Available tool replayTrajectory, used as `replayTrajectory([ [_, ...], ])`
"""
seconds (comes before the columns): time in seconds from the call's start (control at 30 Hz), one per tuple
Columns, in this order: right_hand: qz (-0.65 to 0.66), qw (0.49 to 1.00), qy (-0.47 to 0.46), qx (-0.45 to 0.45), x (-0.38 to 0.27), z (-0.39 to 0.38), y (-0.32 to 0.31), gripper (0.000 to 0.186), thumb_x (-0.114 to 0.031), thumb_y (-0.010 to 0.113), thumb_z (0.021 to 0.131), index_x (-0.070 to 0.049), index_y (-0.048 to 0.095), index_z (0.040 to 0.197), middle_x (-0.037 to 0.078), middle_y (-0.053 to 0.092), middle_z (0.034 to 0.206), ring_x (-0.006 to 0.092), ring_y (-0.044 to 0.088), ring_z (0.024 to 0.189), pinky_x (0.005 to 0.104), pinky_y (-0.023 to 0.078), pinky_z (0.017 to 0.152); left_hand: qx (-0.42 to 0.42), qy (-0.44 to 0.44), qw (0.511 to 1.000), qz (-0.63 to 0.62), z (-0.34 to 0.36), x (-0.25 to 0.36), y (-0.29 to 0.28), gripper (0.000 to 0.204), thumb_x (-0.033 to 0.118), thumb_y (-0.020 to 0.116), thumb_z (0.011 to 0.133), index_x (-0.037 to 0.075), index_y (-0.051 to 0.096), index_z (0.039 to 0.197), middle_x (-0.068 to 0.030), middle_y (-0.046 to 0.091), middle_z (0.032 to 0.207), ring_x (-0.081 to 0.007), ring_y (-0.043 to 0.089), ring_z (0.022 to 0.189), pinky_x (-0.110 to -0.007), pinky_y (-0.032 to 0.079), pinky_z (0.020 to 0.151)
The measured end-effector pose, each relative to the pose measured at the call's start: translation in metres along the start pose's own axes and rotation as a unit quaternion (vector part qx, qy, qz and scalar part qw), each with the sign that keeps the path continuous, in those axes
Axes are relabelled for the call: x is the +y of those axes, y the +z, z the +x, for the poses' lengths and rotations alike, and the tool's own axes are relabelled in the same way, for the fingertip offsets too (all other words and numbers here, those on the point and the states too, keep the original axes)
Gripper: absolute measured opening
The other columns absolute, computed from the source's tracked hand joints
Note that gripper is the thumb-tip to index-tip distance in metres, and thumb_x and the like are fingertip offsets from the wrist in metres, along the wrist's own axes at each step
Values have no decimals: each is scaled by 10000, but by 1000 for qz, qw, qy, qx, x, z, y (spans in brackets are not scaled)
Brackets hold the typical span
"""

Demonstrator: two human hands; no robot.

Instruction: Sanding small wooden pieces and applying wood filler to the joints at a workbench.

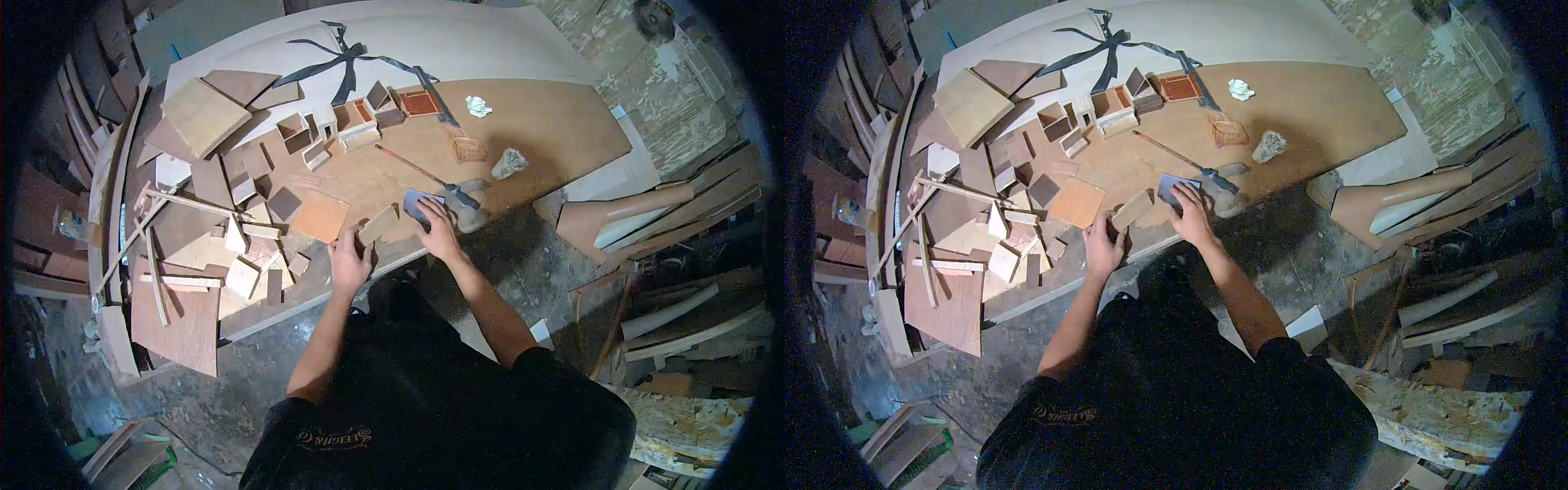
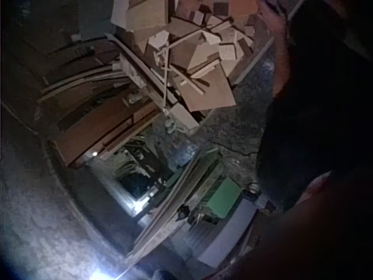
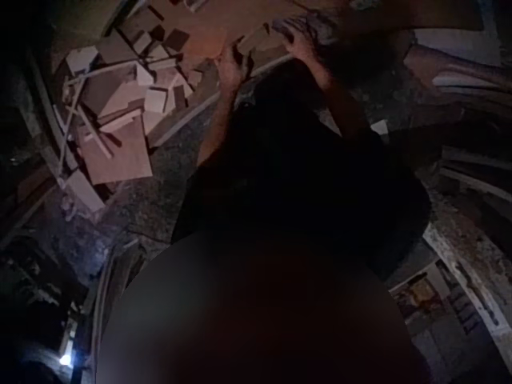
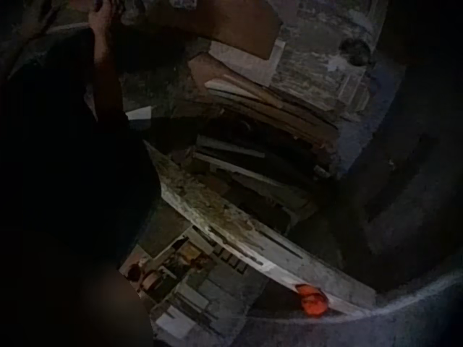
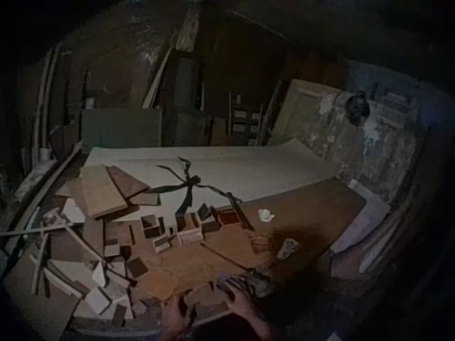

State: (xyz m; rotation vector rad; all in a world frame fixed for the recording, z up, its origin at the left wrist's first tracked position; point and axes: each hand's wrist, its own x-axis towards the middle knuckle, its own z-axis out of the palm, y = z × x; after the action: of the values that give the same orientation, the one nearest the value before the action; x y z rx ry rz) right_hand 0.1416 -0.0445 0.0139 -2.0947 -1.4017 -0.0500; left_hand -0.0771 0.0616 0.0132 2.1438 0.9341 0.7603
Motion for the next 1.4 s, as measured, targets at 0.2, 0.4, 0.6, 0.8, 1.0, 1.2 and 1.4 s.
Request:
replayTrajectory([
  [0.2,71,996,-17,-45,-22,-1,-14,611,-166,700,784,-52,488,1345,143,495,1373,322,446,1287,437,346,1075,5,-5,1000,-9,5,6,0,505,116,747,739,85,518,1188,-107,635,1016,-290,598,964,-419,366,952],
  [0.4,107,989,-48,-90,-27,16,-5,636,-211,711,826,-64,447,1386,170,479,1375,334,446,1283,443,340,1076,-63,-96,974,-198,23,11,-13,483,7,760,769,24,509,1181,-111,684,1035,-193,655,923,-336,523,818],
  [0.6,386,908,56,-151,-30,40,-20,665,-190,682,911,-25,328,1449,122,611,1182,183,609,1013,333,501,849,-58,-171,899,-400,36,46,-16,444,-74,715,796,30,492,1166,-103,618,1177,-190,605,1088,-334,490,957],
  [0.8,574,787,109,-197,-18,59,-35,378,-83,619,943,-11,404,1246,96,666,944,127,635,764,268,513,695,-16,-181,876,-448,40,77,4,457,-22,683,849,44,471,1248,-82,592,1212,-178,581,1107,-308,465,946],
  [1.0,569,787,95,-221,11,59,-44,263,-111,609,950,11,493,1152,77,653,939,114,637,769,255,514,658,32,-195,879,-435,49,107,42,361,91,630,916,27,495,1244,-62,639,1026,-144,617,888,-280,487,757],
  [1.2,551,800,99,-216,37,64,-48,222,-207,582,981,14,605,986,51,665,846,108,640,703,249,516,616,96,-226,875,-416,46,113,71,281,252,562,995,17,602,1142,-25,651,850,-106,595,656,-239,453,596],
  [1.4,535,810,126,-204,39,72,-39,265,-256,597,971,5,598,924,45,637,781,89,603,672,259,496,624,97,-279,835,-464,43,121,62,350,332,485,1024,30,597,1159,-11,612,893,-89,551,723,-237,405,638],
])
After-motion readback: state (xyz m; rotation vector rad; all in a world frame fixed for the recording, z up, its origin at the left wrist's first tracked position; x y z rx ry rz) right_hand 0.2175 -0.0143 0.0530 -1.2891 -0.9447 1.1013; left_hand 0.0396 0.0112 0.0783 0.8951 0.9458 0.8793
